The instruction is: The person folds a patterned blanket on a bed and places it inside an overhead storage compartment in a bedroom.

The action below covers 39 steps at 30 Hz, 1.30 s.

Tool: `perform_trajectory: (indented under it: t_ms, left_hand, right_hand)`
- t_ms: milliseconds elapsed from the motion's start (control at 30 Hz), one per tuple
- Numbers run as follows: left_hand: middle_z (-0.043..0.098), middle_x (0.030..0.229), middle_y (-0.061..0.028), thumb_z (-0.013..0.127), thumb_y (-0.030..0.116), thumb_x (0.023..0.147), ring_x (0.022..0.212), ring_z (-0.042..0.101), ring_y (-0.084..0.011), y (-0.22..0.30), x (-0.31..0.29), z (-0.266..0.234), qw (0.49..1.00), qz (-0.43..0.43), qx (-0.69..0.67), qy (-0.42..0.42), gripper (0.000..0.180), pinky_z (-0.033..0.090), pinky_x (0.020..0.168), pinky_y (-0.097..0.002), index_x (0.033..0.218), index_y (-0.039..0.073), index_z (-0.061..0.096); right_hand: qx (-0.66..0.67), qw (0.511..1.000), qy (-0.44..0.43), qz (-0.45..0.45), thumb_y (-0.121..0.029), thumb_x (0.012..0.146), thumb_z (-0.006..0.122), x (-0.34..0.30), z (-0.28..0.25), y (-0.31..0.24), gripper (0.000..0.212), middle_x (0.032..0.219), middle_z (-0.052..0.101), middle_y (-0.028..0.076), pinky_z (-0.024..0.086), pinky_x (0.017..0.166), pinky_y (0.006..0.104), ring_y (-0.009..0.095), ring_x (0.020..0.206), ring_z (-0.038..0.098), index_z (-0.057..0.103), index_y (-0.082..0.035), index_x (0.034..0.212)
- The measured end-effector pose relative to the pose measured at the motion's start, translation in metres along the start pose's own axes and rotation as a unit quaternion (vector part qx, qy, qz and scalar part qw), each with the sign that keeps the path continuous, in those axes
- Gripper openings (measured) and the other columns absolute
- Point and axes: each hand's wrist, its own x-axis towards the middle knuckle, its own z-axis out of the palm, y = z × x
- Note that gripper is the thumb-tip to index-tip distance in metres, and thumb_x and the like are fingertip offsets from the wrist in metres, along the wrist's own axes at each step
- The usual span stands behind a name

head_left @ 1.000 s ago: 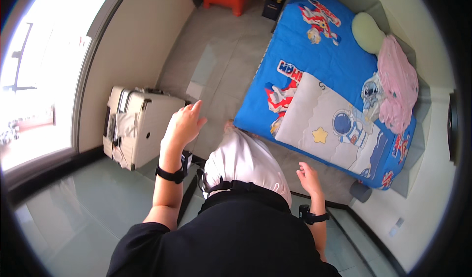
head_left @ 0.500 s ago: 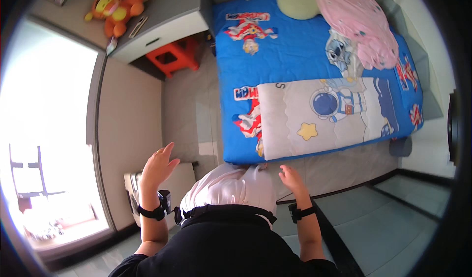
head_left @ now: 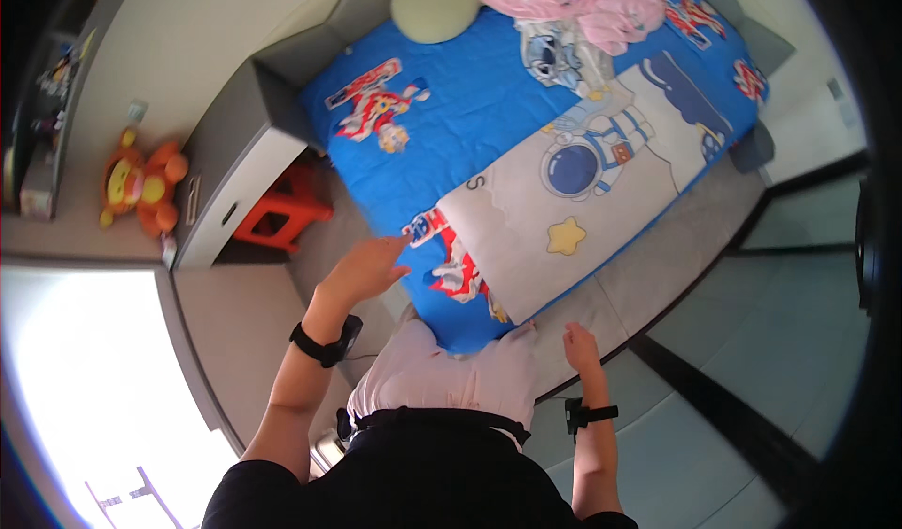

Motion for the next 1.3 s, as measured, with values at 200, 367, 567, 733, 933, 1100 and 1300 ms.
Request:
perform_trajectory:
  t_ms: [200, 367, 567, 733, 933, 1100, 1300]
  left_hand:
    - [0.051, 0.096, -0.017, 0.053, 0.02, 0.07, 0.091, 0.047, -0.0304, -0.064, 0.072, 0.019, 0.992, 0.059, -0.017, -0.107, 0.036, 0.039, 0.074, -0.0384, 0.103, 0.008, 0.047]
    - [0.054, 0.085, -0.0174, 0.054, 0.023, 0.068, 0.081, 0.05, -0.0312, -0.1, 0.111, 0.023, 0.975, 0.146, -0.089, -0.14, 0.025, 0.04, 0.067, -0.0394, 0.085, 0.005, 0.053]
    - [0.053, 0.086, -0.0196, 0.054, 0.019, 0.066, 0.082, 0.049, -0.0341, -0.162, 0.169, 0.121, 0.972, 0.103, -0.127, -0.167, 0.028, 0.04, 0.069, -0.0392, 0.087, 0.001, 0.052]
    - [0.049, 0.094, -0.0233, 0.055, 0.023, 0.066, 0.091, 0.045, -0.0358, -0.178, 0.185, 0.166, 0.982, 0.054, -0.163, -0.081, 0.041, 0.037, 0.077, -0.0397, 0.096, -0.004, 0.046]
    - [0.043, 0.106, -0.0235, 0.056, 0.032, 0.068, 0.1, 0.039, -0.0363, -0.198, 0.201, 0.223, 0.975, -0.034, -0.219, 0.02, 0.056, 0.031, 0.085, -0.0409, 0.107, -0.004, 0.039]
    - [0.054, 0.087, -0.016, 0.057, 0.023, 0.063, 0.088, 0.049, -0.0304, -0.137, 0.214, 0.216, 0.979, -0.07, -0.176, 0.07, 0.032, 0.041, 0.07, -0.0406, 0.086, 0.0, 0.051]
    - [0.05, 0.08, -0.0079, 0.055, 0.014, 0.062, 0.085, 0.046, -0.0225, -0.084, 0.182, 0.196, 0.996, 0.02, 0.025, -0.088, 0.017, 0.033, 0.084, -0.0374, 0.076, 0.005, 0.054]
  right_hand:
    - [-0.004, 0.971, 0.056, 0.232, -0.011, 0.074, 0.045, -0.05, 0.015, -0.066, 0.023, 0.091, 0.052, 0.018, 0.039, 0.074, 0.0371, 0.033, 0.084, 0.049, 0.049, 0.0, 0.094]
    - [-0.001, 0.939, 0.095, 0.331, -0.012, 0.074, 0.044, -0.101, 0.005, -0.149, 0.019, 0.079, 0.055, 0.017, 0.042, 0.062, 0.0372, 0.033, 0.073, 0.052, 0.052, -0.004, 0.09]
    - [-0.04, 0.904, 0.001, 0.425, -0.016, 0.077, 0.04, -0.1, 0.045, -0.141, 0.023, 0.089, 0.054, 0.016, 0.041, 0.071, 0.0381, 0.033, 0.083, 0.051, 0.051, -0.009, 0.096]
    - [-0.031, 0.937, -0.018, 0.348, -0.013, 0.072, 0.048, -0.037, 0.068, -0.087, 0.025, 0.083, 0.056, 0.012, 0.044, 0.065, 0.0332, 0.026, 0.075, 0.054, 0.05, -0.007, 0.096]
    - [0.051, 0.925, -0.026, 0.375, -0.007, 0.066, 0.053, 0.025, 0.114, 0.008, 0.033, 0.072, 0.053, 0.011, 0.044, 0.05, 0.0282, 0.016, 0.061, 0.053, 0.047, 0.001, 0.097]
    - [0.112, 0.868, -0.002, 0.485, -0.008, 0.066, 0.054, 0.035, 0.124, 0.053, 0.05, 0.078, 0.051, 0.011, 0.042, 0.048, 0.0291, 0.016, 0.064, 0.05, 0.034, 0.0, 0.111]
    - [0.253, 0.755, 0.038, 0.604, -0.01, 0.066, 0.055, 0.064, 0.124, 0.006, 0.052, 0.08, 0.046, 0.004, 0.04, 0.059, 0.0302, 0.013, 0.069, 0.046, 0.032, -0.002, 0.111]
